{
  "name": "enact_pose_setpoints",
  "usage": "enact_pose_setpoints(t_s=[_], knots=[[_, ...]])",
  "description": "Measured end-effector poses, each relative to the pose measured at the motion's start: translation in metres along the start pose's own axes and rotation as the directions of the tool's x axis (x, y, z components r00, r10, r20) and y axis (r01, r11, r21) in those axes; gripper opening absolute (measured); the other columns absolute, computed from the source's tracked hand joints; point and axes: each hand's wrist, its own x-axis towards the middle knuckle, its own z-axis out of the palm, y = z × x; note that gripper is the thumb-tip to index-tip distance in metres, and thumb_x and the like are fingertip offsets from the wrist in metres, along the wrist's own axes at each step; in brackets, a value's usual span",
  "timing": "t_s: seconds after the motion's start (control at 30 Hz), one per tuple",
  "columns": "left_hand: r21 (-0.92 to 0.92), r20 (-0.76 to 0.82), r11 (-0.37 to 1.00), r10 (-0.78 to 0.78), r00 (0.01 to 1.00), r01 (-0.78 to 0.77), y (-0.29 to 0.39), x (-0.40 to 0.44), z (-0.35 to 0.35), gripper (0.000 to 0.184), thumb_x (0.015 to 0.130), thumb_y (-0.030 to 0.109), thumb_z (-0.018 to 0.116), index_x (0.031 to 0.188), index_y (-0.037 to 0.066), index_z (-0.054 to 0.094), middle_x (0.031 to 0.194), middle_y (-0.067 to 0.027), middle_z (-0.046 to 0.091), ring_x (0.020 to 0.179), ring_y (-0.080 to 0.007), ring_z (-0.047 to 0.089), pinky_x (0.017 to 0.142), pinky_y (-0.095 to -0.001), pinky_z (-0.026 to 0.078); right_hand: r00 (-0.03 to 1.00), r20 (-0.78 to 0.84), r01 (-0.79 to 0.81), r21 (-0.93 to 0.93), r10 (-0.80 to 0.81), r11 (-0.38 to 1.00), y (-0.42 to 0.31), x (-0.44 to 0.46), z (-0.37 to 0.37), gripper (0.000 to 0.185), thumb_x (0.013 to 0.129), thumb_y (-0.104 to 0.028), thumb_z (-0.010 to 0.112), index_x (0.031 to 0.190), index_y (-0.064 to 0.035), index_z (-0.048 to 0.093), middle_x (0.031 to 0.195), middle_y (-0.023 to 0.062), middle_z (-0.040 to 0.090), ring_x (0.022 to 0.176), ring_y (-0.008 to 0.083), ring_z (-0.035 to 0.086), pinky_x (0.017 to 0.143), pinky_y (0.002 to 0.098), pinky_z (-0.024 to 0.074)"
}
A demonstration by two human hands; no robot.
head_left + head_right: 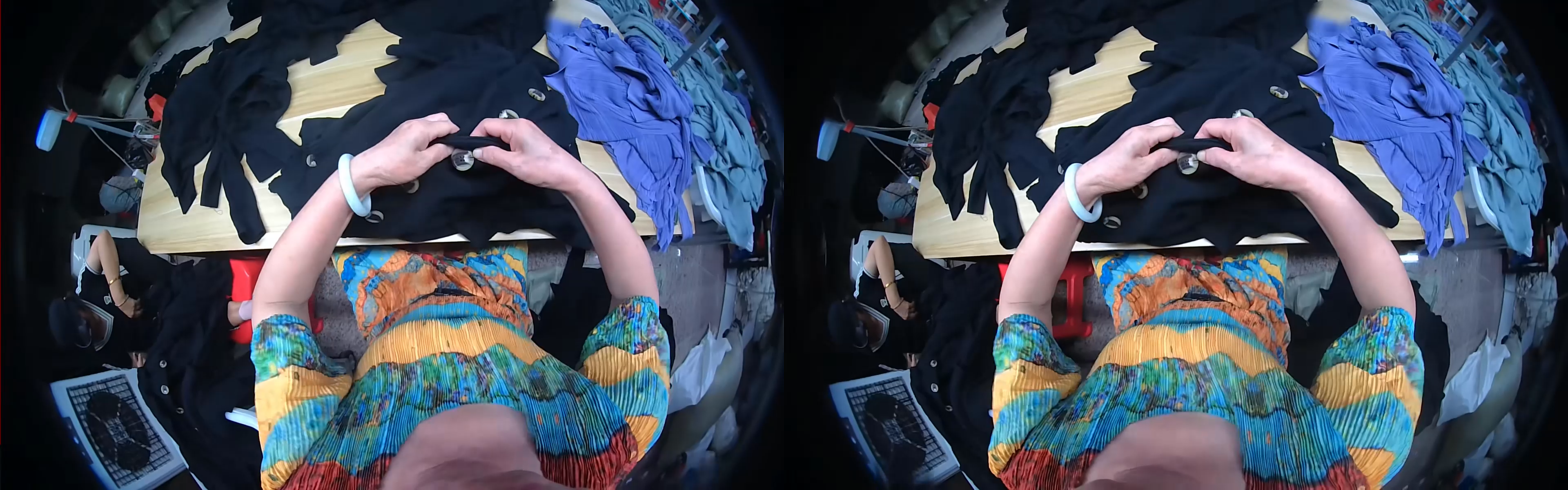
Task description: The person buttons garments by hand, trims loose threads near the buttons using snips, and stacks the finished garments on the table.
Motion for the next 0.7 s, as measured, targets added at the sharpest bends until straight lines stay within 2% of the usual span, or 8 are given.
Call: enact_pose_setpoints(t_s=[0.1, 0.2, 0.3, 0.4, 0.47, 0.53, 0.6, 0.7], knots=[[-0.081, 0.053, 0.996, -0.027, 0.998, 0.031, -0.003, 0.000, 0.003, 0.022, 0.079, 0.007, 0.055, 0.098, -0.005, 0.054, 0.085, -0.0150, 0.052, 0.081, -0.0276, 0.055, 0.072, -0.0333, 0.043, 1.000, 0.023, 0.014, -0.031, -0.013, 0.999, 0.011, 0.004, 0.001, 0.017, 0.081, -0.013, 0.059, 0.091, 0.0002, 0.057, 0.067, 0.0041, 0.052, 0.064, 0.0079, 0.046, 0.059, 0.0246, 0.0382], [-0.033, 0.039, 0.997, -0.064, 0.997, 0.065, -0.005, 0.000, 0.008, 0.024, 0.079, 0.008, 0.056, 0.097, -0.007, 0.054, 0.088, -0.0147, 0.053, 0.081, -0.0282, 0.055, 0.073, -0.0330, 0.043, 0.998, -0.061, -0.029, -0.165, 0.019, 0.986, 0.009, 0.001, 0.002, 0.018, 0.079, -0.015, 0.062, 0.088, 0.0003, 0.057, 0.069, 0.0078, 0.056, 0.066, 0.0155, 0.054, 0.062, 0.0278, 0.0415], [0.113, 0.006, 0.990, -0.081, 0.997, 0.079, -0.008, 0.002, 0.007, 0.029, 0.077, 0.011, 0.057, 0.099, -0.008, 0.053, 0.087, -0.0160, 0.055, 0.080, -0.0292, 0.056, 0.072, -0.0334, 0.043, 0.984, -0.174, -0.033, -0.389, -0.038, 0.921, 0.015, -0.021, -0.004, 0.018, 0.077, -0.013, 0.063, 0.087, -0.0001, 0.056, 0.076, 0.0121, 0.058, 0.074, 0.0278, 0.058, 0.067, 0.0325, 0.0441], [0.113, 0.051, 0.958, -0.269, 0.962, 0.262, -0.005, 0.009, -0.002, 0.032, 0.074, 0.013, 0.058, 0.097, -0.008, 0.053, 0.081, -0.0149, 0.055, 0.074, -0.0239, 0.056, 0.068, -0.0324, 0.044, 0.931, -0.306, -0.003, -0.550, -0.198, 0.835, 0.029, -0.046, -0.013, 0.018, 0.076, -0.015, 0.063, 0.086, -0.0029, 0.056, 0.082, 0.0137, 0.057, 0.082, 0.0324, 0.056, 0.071, 0.0385, 0.0461], [-0.093, 0.088, 0.965, -0.239, 0.967, 0.246, -0.001, 0.025, -0.001, 0.036, 0.075, 0.024, 0.061, 0.091, -0.007, 0.054, 0.067, -0.0083, 0.055, 0.061, -0.0129, 0.048, 0.059, -0.0283, 0.041, 0.919, -0.323, -0.010, -0.594, -0.227, 0.804, 0.028, -0.052, -0.017, 0.014, 0.075, -0.009, 0.062, 0.085, -0.0026, 0.056, 0.084, 0.0117, 0.054, 0.084, 0.0296, 0.054, 0.072, 0.0379, 0.0458], [0.069, 0.113, 0.915, -0.402, 0.908, 0.397, 0.013, 0.053, -0.001, 0.042, 0.079, 0.027, 0.061, 0.102, -0.007, 0.054, 0.071, -0.0068, 0.055, 0.068, -0.0128, 0.052, 0.065, -0.0268, 0.043, 0.902, -0.337, -0.009, -0.642, -0.271, 0.766, 0.027, -0.049, -0.017, 0.013, 0.075, -0.007, 0.061, 0.085, -0.0017, 0.056, 0.083, 0.0116, 0.053, 0.084, 0.0294, 0.053, 0.071, 0.0378, 0.0455], [0.121, -0.083, 0.924, -0.356, 0.931, 0.364, -0.001, 0.080, 0.015, 0.044, 0.077, 0.035, 0.062, 0.092, -0.005, 0.060, 0.072, -0.0123, 0.061, 0.070, -0.0191, 0.058, 0.066, -0.0313, 0.046, 0.891, -0.323, 0.032, -0.658, -0.320, 0.752, 0.028, -0.043, -0.014, 0.013, 0.074, -0.001, 0.056, 0.087, -0.0002, 0.054, 0.086, 0.0141, 0.050, 0.083, 0.0312, 0.051, 0.072, 0.0392, 0.0446], [0.249, -0.157, 0.917, -0.278, 0.948, 0.310, 0.001, 0.106, 0.023, 0.044, 0.068, 0.041, 0.067, 0.075, -0.003, 0.062, 0.076, -0.0216, 0.061, 0.074, -0.0322, 0.061, 0.068, -0.0376, 0.048, 0.886, -0.326, 0.046, -0.647, -0.331, 0.761, 0.033, -0.031, -0.013, 0.017, 0.074, 0.003, 0.050, 0.090, -0.0004, 0.053, 0.087, 0.0161, 0.049, 0.085, 0.0331, 0.051, 0.073, 0.0411, 0.0435]])
